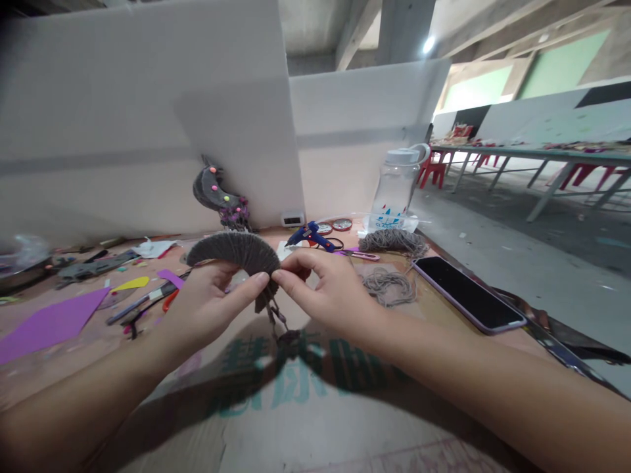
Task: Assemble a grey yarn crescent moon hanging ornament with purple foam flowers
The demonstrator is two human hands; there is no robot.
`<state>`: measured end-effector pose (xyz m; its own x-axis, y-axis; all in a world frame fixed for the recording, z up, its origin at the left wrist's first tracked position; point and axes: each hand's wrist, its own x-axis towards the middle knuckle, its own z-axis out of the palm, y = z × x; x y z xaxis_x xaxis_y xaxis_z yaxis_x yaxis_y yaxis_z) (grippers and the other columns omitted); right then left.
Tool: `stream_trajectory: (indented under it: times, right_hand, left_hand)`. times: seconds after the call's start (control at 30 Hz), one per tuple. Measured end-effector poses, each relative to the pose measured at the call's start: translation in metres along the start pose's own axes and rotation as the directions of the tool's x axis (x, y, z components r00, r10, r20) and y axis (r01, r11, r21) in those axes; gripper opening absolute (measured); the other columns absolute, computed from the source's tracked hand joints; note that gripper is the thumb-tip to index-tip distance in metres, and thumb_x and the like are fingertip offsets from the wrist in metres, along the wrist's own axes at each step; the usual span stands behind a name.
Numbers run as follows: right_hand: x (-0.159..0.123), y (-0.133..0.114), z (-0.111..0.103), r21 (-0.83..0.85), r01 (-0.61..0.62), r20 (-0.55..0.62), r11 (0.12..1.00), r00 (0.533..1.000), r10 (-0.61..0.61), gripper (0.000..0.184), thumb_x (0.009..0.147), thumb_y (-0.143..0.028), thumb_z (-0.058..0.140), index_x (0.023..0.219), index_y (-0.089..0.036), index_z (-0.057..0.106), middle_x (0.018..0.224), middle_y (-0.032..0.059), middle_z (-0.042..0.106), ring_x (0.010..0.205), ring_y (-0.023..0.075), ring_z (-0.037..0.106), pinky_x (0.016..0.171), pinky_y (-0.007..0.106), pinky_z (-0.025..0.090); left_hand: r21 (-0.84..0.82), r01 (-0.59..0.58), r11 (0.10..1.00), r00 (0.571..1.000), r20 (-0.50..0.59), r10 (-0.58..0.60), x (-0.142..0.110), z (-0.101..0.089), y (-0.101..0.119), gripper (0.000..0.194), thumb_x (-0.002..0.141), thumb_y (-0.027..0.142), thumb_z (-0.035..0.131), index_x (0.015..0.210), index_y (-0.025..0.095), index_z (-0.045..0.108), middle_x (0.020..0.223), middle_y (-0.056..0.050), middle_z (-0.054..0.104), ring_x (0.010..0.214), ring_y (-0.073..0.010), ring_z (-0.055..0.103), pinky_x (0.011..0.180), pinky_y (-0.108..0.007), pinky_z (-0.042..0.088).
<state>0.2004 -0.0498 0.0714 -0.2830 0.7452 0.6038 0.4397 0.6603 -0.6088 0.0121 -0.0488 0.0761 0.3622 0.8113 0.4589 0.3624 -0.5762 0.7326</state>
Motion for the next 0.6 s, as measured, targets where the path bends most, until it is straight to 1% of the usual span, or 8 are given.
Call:
stream_trajectory:
  times: [0.07, 0.13, 0.2, 0.27, 0.33, 0.37, 0.47, 0.6]
  right_hand:
    - [0.0, 0.0, 0.0, 0.007, -0.007, 0.003, 1.0, 1.0, 0.007, 0.016, 0.088, -0.03, 0.059, 0.075, -0.02, 0.063, 0.076, 0.0, 0.069, 0.071, 0.0137, 0.061, 0.065, 0.026, 0.047]
    - [-0.001, 0.001, 0.0, 0.033, -0.024, 0.006, 0.999, 1.0, 0.024, 0.015, 0.088, -0.03, 0.06, 0.077, -0.02, 0.064, 0.077, 0.0004, 0.069, 0.072, 0.014, 0.061, 0.068, 0.027, 0.047]
    - [0.0, 0.001, -0.001, 0.088, -0.055, 0.016, 0.995, 0.998, 0.054, 0.016, 0.089, -0.03, 0.059, 0.079, -0.019, 0.065, 0.078, 0.0009, 0.068, 0.074, 0.0142, 0.061, 0.07, 0.027, 0.047]
    - [0.001, 0.002, -0.001, 0.165, -0.091, 0.032, 0.982, 0.996, 0.087, 0.017, 0.089, -0.031, 0.058, 0.08, -0.019, 0.065, 0.078, 0.0011, 0.066, 0.075, 0.0142, 0.06, 0.072, 0.028, 0.047]
    - [0.003, 0.003, -0.001, 0.237, -0.13, 0.043, 0.963, 0.991, 0.123, 0.018, 0.089, -0.032, 0.057, 0.079, -0.018, 0.064, 0.075, 0.0007, 0.064, 0.073, 0.0137, 0.059, 0.07, 0.028, 0.047]
    - [0.004, 0.003, -0.001, 0.265, -0.147, 0.044, 0.953, 0.989, 0.14, 0.018, 0.088, -0.032, 0.058, 0.078, -0.018, 0.063, 0.074, 0.0004, 0.062, 0.072, 0.0135, 0.058, 0.069, 0.028, 0.047]
    - [0.005, 0.004, -0.001, 0.295, -0.181, 0.049, 0.938, 0.984, 0.174, 0.018, 0.087, -0.032, 0.058, 0.076, -0.019, 0.062, 0.071, -0.0002, 0.06, 0.069, 0.0129, 0.056, 0.067, 0.027, 0.047]
    - [0.005, 0.004, 0.0, 0.28, -0.168, 0.066, 0.945, 0.986, 0.156, 0.018, 0.087, -0.032, 0.058, 0.077, -0.019, 0.063, 0.073, -0.0001, 0.06, 0.07, 0.0128, 0.055, 0.069, 0.028, 0.046]
  left_hand:
    - [-0.014, -0.012, 1.0, 1.0, 0.0, 0.012, 0.0, -0.001, -0.001, 0.024, 0.091, 0.037, 0.055, 0.099, 0.019, 0.07, 0.094, -0.005, 0.072, 0.085, -0.0196, 0.065, 0.078, -0.032, 0.054]
    - [-0.036, -0.036, 0.999, 0.999, 0.014, 0.036, 0.0, -0.003, -0.004, 0.026, 0.09, 0.041, 0.058, 0.1, 0.02, 0.07, 0.099, -0.005, 0.072, 0.091, -0.021, 0.065, 0.084, -0.034, 0.052]
    - [-0.109, -0.06, 0.992, 0.997, 0.036, 0.064, 0.001, -0.005, -0.01, 0.031, 0.091, 0.046, 0.057, 0.1, 0.021, 0.07, 0.103, -0.006, 0.071, 0.098, -0.0224, 0.064, 0.091, -0.036, 0.05]
    - [-0.207, -0.081, 0.975, 0.996, 0.008, 0.085, 0.002, -0.006, -0.018, 0.041, 0.094, 0.054, 0.046, 0.097, 0.021, 0.07, 0.103, -0.008, 0.07, 0.099, -0.0229, 0.063, 0.093, -0.038, 0.049]
    - [-0.274, -0.098, 0.957, 0.994, -0.067, 0.082, 0.005, -0.005, -0.026, 0.054, 0.095, 0.061, 0.034, 0.093, 0.02, 0.068, 0.098, -0.009, 0.069, 0.095, -0.0231, 0.063, 0.09, -0.039, 0.05]
    - [-0.285, -0.097, 0.954, 0.993, -0.093, 0.073, 0.006, -0.004, -0.03, 0.057, 0.095, 0.063, 0.03, 0.092, 0.02, 0.067, 0.096, -0.01, 0.069, 0.092, -0.0231, 0.063, 0.088, -0.04, 0.05]
    - [-0.255, -0.052, 0.965, 0.993, -0.113, 0.024, 0.01, -0.002, -0.035, 0.056, 0.093, 0.065, 0.035, 0.088, 0.019, 0.065, 0.092, -0.01, 0.069, 0.088, -0.023, 0.062, 0.085, -0.039, 0.051]
    - [-0.228, 0.005, 0.974, 0.992, -0.121, -0.034, 0.012, -0.002, -0.03, 0.042, 0.092, 0.056, 0.049, 0.076, 0.02, 0.063, 0.081, -0.005, 0.067, 0.084, -0.0213, 0.062, 0.084, -0.035, 0.05]
